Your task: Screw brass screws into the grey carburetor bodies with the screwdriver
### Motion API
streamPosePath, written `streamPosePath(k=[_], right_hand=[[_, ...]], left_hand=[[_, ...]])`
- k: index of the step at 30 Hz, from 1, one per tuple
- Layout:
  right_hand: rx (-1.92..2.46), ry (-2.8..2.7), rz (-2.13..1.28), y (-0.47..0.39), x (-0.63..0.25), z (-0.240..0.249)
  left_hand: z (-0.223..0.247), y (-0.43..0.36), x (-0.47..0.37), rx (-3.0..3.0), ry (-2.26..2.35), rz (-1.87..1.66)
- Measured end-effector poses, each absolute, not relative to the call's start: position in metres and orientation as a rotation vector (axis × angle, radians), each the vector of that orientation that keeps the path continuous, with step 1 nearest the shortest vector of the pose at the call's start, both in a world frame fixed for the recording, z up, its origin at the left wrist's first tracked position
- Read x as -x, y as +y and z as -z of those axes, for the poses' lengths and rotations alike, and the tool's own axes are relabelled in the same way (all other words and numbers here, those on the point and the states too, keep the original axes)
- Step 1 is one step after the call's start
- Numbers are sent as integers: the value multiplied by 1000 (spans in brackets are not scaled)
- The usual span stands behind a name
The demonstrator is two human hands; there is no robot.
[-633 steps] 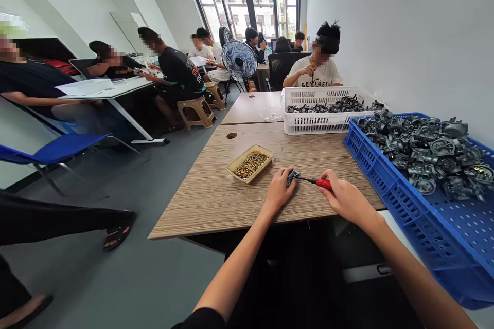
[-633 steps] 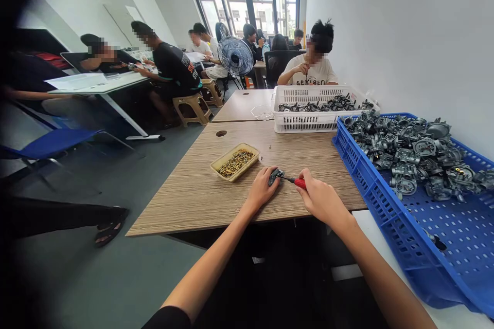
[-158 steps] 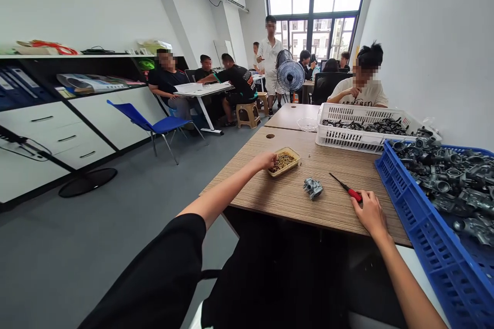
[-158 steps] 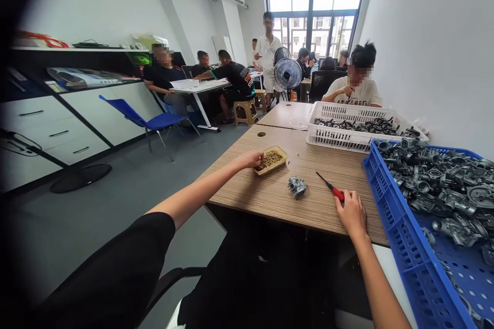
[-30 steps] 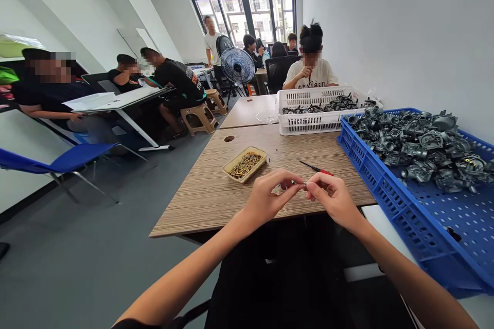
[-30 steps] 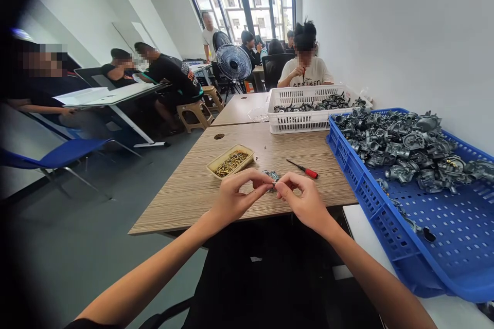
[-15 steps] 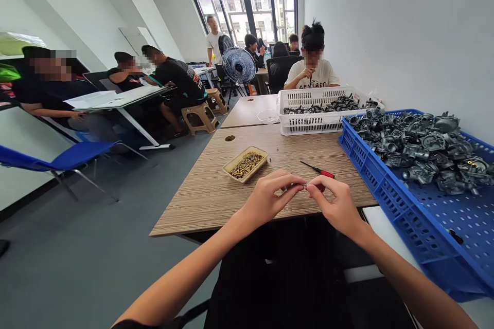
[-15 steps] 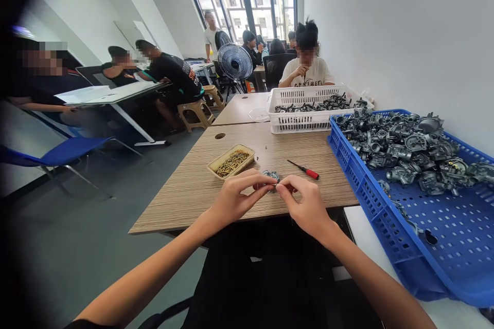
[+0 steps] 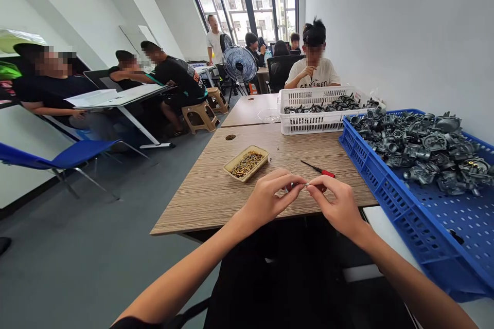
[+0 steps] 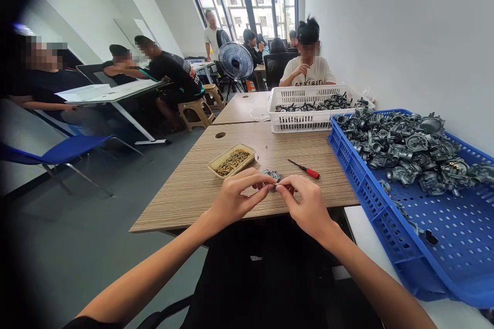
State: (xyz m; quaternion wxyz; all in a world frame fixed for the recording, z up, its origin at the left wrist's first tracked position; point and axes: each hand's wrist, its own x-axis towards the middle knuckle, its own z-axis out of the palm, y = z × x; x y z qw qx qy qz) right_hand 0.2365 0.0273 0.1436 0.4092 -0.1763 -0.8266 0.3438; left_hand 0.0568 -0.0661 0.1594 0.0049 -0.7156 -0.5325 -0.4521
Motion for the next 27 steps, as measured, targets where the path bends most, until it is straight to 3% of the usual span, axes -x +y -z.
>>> streamPosePath(k=[15, 27], right_hand=[[281, -2162, -48, 32, -241, -140], [293, -2139, -210, 32, -241, -140]], left_hand=[[-159, -63, -59, 2232, -1602, 1325], [-163, -63, -60, 2283, -1530, 1327]])
